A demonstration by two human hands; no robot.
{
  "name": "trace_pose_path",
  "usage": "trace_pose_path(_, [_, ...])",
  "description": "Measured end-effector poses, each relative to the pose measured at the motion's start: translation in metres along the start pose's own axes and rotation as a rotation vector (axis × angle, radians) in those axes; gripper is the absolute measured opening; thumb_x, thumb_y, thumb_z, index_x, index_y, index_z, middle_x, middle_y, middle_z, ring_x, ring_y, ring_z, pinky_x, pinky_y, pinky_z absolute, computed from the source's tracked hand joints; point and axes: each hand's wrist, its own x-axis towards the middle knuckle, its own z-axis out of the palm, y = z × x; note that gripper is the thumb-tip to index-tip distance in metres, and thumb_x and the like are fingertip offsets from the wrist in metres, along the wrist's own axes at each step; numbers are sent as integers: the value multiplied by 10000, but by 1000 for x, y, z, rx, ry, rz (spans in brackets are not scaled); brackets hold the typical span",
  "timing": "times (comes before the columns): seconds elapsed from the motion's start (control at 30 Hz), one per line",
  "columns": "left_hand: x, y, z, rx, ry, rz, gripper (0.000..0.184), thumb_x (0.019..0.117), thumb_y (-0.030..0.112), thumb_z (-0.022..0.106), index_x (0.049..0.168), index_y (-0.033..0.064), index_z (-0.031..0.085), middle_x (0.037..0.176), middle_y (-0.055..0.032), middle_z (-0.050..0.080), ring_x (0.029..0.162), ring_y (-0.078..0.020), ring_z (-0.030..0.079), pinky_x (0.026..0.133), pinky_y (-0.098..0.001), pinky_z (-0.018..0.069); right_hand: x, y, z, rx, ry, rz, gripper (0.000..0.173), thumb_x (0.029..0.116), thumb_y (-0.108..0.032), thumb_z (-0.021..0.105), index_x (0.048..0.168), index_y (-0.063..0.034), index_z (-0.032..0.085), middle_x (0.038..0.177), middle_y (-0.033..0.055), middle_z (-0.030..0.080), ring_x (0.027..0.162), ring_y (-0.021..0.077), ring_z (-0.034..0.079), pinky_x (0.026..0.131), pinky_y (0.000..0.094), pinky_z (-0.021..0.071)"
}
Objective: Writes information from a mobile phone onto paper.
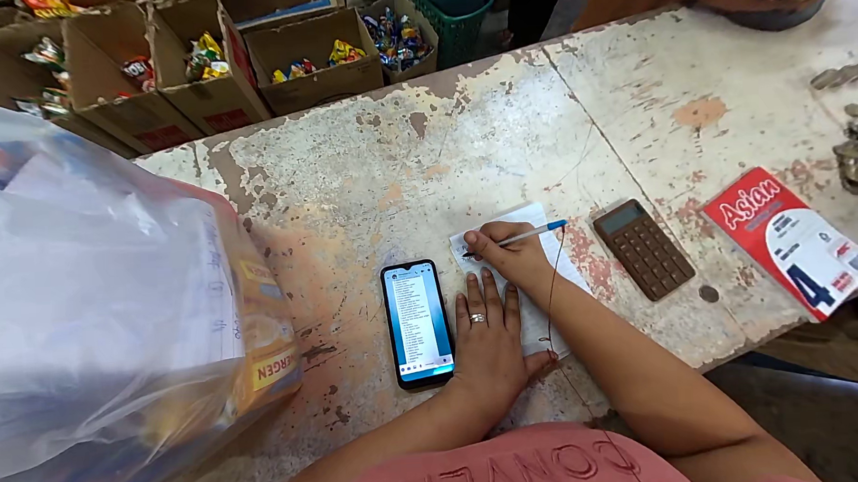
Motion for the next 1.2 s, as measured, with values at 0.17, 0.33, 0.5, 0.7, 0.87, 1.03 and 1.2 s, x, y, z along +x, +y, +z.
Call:
trace_pose_path(0.17, [0, 0, 1, 7, 17, 3, 1053, 916, 798, 358, 1614, 19, 233, 1665, -306, 126, 1545, -495, 116, 1215, -655, 135, 1, -4, 0, 2, 2, 30, 294, 965, -191, 689, 703, -75, 622, 591, -89, 535, 525, -67, 462, 510, 125, 378])
trace_pose_path(0.33, [1, 0, 1, 6, -1, -1, 1056, 915, 805, 347, 1615, 23, 231, 1667, -306, 115, 1547, -493, 109, 1218, -654, 126, 1, -4, 0, -13, 9, 23, 286, 964, -182, 689, 709, -70, 624, 598, -88, 544, 530, -72, 470, 515, 121, 387])
trace_pose_path(0.5, [0, 0, 3, 11, 36, 1, 1064, 908, 807, 361, 1611, 18, 244, 1662, -310, 134, 1544, -492, 129, 1215, -653, 141, 1, -4, 1, 42, 21, 27, 185, 953, -137, 702, 801, -57, 634, 655, -69, 588, 573, -54, 529, 554, 124, 450])
trace_pose_path(0.7, [0, 0, 2, 9, 30, 4, 1063, 912, 806, 346, 1612, 14, 235, 1663, -312, 126, 1544, -495, 120, 1217, -654, 132, 1, -6, 1, 33, 43, 59, 283, 921, -146, 746, 727, -95, 546, 600, -86, 531, 525, -57, 490, 516, 118, 410])
trace_pose_path(0.87, [0, 0, 2, 6, 25, 4, 1068, 910, 809, 348, 1609, 9, 242, 1662, -311, 133, 1543, -498, 119, 1217, -653, 132, 0, -5, 2, 6, 111, 82, 335, 916, -163, 753, 685, -122, 515, 559, -103, 472, 481, -55, 423, 477, 127, 356])
trace_pose_path(1.03, [0, 0, 2, 11, 37, 6, 1072, 903, 817, 350, 1605, 12, 260, 1660, -308, 148, 1541, -501, 131, 1216, -653, 137, 1, -4, 1, -36, 97, 101, 360, 923, -177, 747, 661, -129, 505, 543, -100, 451, 472, -51, 402, 467, 139, 333])
trace_pose_path(1.2, [0, 0, 3, -14, 33, -3, 1075, 902, 811, 372, 1610, 12, 242, 1662, -304, 149, 1545, -494, 122, 1219, -653, 127, 2, -7, -3, -2, 61, 162, 323, 917, -144, 737, 672, -119, 528, 553, -96, 496, 478, -46, 450, 480, 139, 383])
